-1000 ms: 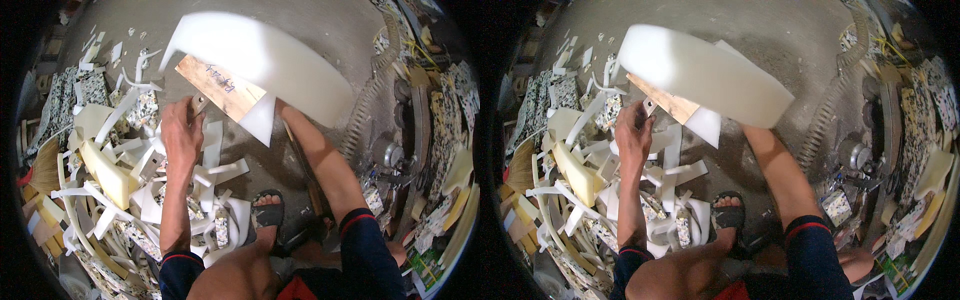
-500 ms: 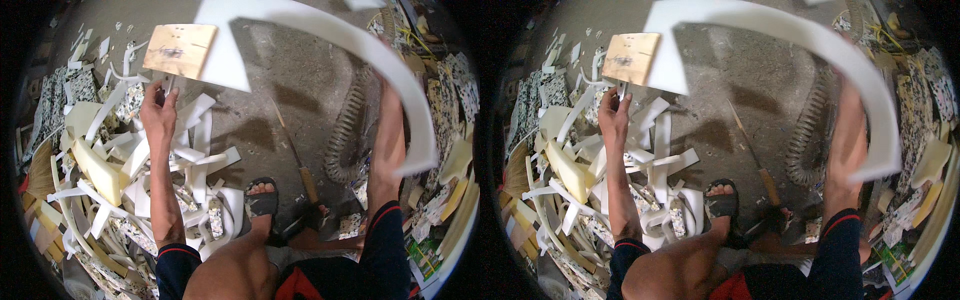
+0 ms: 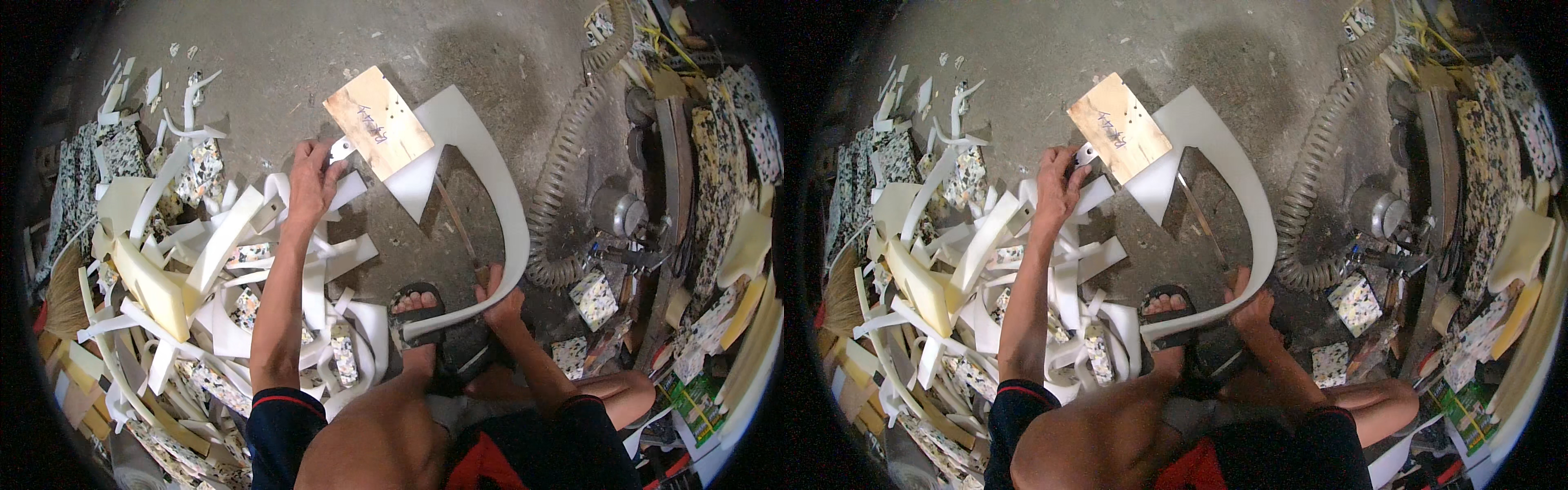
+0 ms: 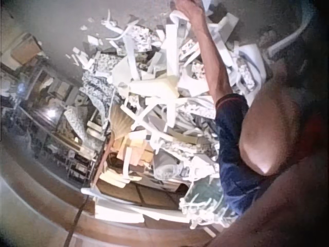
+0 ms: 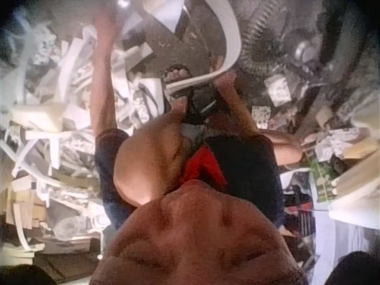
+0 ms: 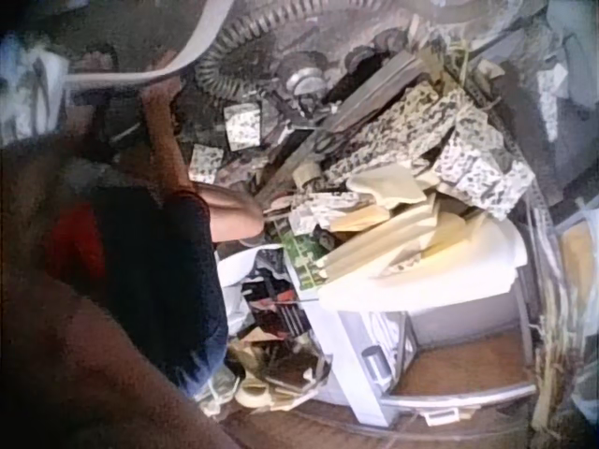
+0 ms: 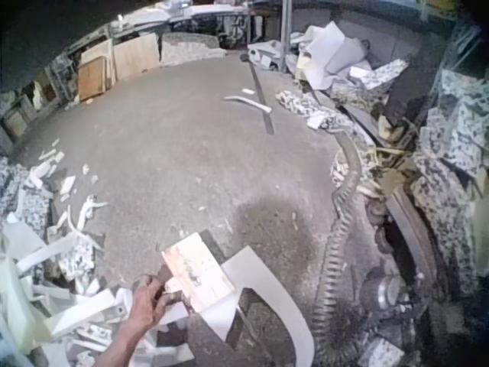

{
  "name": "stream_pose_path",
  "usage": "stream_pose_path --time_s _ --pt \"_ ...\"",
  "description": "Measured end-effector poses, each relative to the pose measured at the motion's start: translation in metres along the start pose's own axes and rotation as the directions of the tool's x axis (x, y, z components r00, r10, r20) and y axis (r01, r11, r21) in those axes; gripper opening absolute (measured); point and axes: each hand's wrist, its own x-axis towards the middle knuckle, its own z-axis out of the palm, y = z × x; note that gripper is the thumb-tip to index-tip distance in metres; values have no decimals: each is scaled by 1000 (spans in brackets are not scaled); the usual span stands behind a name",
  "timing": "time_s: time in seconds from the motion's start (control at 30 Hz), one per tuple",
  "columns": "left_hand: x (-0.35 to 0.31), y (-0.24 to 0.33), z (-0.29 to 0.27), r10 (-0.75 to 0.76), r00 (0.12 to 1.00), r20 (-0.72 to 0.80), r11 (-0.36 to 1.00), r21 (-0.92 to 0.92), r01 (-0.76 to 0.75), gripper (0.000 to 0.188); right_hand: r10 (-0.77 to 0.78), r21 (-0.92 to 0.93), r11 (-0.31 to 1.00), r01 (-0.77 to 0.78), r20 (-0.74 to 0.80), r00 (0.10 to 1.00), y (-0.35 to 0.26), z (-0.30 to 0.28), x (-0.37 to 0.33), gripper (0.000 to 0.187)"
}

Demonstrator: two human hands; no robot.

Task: The person sits on the floor and assembles small foam blocks by applying adhesive with a spray gun, then pressing white foam sheets onto the blocks. They handle multiple blocks and sheets, aligning and pressing them together to form a layered assembly.

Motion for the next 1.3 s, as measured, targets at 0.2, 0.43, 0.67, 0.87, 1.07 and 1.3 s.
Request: stream_pose_path --time_s 0.2,0.43,0.67,0.87,1.07,1.3 --pt "13 -28 21 34 999 -10 999 32 -34 39 -97 150 984 99 -23 995 39 -9 -33 51" --pt "29 -43 29 120 993 23 973 195 -122 40 259 492 831 -261 74 963 24 -34 -31 36" --pt "42 -51 36 152 986 65 970 183 -161 41 136 208 969 -135 7 991 -49 -40 70 42" --pt "38 -53 37 123 990 75 977 164 -134 40 98 286 953 -99 17 995 -51 -22 95 42" --pt "41 -55 39 134 990 38 979 152 -138 41 51 261 965 -40 -39 998 -47 -22 97 41" --pt "40 -50 36 102 991 82 976 186 -115 37 5 260 966 -5 2 1000 -49 -27 102 45"
